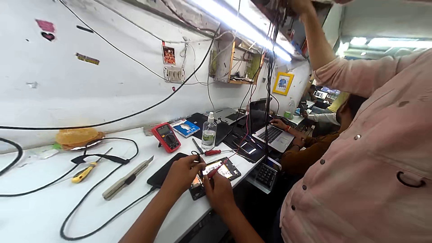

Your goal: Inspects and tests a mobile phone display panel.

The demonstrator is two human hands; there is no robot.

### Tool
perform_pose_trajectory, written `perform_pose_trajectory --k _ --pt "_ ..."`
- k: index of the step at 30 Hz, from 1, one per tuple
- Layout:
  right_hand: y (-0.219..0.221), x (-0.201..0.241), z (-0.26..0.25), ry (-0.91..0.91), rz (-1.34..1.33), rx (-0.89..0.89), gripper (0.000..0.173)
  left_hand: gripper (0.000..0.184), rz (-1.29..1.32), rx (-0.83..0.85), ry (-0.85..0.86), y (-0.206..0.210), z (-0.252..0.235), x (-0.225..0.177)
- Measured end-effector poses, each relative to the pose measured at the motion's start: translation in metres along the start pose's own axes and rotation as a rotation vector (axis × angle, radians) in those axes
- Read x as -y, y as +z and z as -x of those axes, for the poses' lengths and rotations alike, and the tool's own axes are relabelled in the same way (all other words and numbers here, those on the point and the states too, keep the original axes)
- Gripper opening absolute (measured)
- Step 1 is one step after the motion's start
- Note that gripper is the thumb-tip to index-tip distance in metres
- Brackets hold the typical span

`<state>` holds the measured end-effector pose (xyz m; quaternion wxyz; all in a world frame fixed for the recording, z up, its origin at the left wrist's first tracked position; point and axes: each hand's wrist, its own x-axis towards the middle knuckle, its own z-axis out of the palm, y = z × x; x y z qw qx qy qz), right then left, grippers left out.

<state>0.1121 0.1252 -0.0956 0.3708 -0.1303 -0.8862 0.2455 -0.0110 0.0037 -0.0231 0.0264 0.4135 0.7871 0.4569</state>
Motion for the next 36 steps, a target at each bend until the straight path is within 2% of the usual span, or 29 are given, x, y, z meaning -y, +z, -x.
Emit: perform_pose_trajectory --k 5,12,36 --pt "0.003 -0.004 0.002 -0.043 -0.018 -0.043 0.034 0.012 0.009 0.005 -0.005 0.001 0.002 0.0" --pt "-0.001 -0.004 0.003 -0.004 0.014 -0.004 0.035 0.013 0.018 0.007 -0.037 -0.001 0.008 -0.011" --pt "-0.001 -0.008 0.001 -0.01 0.01 -0.031 0.03 0.019 -0.034 0.058 -0.044 0.001 0.006 -0.016"
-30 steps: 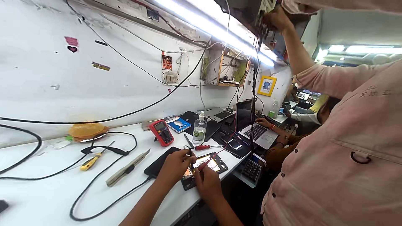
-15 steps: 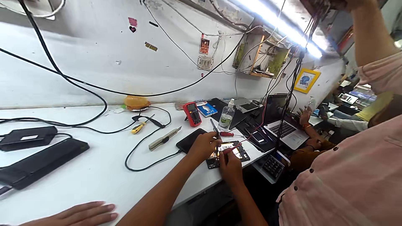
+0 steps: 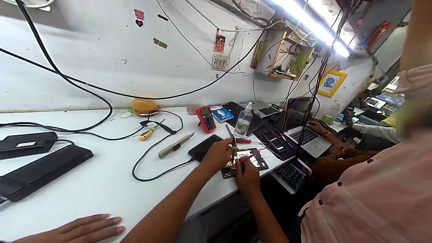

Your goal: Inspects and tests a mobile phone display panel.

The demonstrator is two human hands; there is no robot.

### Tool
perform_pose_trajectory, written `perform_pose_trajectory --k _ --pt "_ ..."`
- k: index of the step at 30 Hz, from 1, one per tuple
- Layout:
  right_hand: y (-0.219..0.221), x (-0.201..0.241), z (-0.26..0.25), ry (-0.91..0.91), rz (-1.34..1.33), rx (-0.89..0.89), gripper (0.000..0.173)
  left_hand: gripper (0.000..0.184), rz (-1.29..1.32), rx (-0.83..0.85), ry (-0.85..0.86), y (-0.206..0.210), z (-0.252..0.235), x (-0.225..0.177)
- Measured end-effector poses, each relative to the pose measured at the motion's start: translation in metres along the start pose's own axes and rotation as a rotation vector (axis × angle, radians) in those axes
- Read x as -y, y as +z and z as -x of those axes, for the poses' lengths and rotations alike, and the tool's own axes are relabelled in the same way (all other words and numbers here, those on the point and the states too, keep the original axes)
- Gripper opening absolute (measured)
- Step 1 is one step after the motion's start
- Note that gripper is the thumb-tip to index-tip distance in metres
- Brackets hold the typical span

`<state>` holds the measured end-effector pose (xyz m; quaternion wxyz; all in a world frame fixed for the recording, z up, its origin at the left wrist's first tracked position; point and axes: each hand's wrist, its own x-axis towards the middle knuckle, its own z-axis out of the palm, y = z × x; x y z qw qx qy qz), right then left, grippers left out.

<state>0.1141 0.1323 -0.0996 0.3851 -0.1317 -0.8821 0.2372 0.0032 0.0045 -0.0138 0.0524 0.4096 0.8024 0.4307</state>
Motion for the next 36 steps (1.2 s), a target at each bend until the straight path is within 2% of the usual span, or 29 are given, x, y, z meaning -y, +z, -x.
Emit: perform_pose_trajectory --k 36 --pt "-0.0041 0.0078 0.0011 0.022 -0.023 0.03 0.03 0.016 -0.048 -0.062 0.036 0.0012 0.0033 -0.0024"
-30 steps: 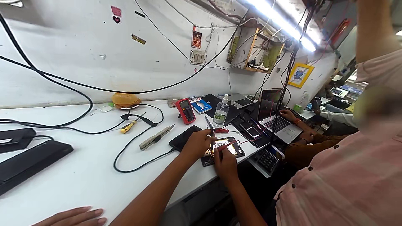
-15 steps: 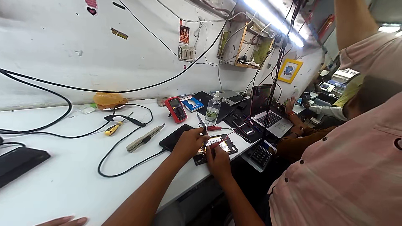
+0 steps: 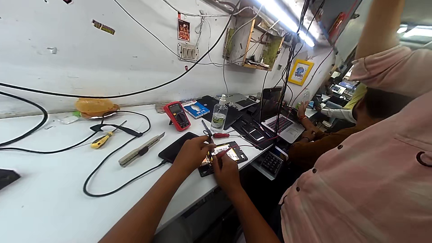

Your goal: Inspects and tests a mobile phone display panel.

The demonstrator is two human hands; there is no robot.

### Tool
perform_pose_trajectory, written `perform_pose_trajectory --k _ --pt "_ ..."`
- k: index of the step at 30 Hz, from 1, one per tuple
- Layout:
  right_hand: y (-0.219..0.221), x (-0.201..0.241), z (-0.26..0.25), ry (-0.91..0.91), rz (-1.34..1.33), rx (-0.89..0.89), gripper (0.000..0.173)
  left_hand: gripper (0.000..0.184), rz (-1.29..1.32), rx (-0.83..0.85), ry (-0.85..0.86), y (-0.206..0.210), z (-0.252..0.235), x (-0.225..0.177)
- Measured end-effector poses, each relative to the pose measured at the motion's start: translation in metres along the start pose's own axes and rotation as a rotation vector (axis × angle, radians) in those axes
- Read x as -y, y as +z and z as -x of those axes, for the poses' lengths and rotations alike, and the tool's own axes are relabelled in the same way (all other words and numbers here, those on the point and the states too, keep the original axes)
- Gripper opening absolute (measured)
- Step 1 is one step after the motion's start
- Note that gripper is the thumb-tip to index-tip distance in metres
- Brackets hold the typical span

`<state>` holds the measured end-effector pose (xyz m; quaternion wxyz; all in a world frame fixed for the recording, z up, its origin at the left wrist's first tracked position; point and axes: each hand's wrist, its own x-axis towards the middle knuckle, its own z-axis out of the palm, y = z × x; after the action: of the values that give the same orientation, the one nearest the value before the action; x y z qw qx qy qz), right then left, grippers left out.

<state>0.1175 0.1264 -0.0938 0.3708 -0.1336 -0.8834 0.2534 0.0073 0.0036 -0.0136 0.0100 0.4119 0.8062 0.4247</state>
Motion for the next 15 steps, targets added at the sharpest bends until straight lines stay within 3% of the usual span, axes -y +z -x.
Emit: perform_pose_trajectory --k 15 --pt "-0.0003 0.0021 0.0002 -0.014 0.007 0.0 0.029 0.015 -0.031 -0.027 0.023 0.0009 0.0007 0.0028"
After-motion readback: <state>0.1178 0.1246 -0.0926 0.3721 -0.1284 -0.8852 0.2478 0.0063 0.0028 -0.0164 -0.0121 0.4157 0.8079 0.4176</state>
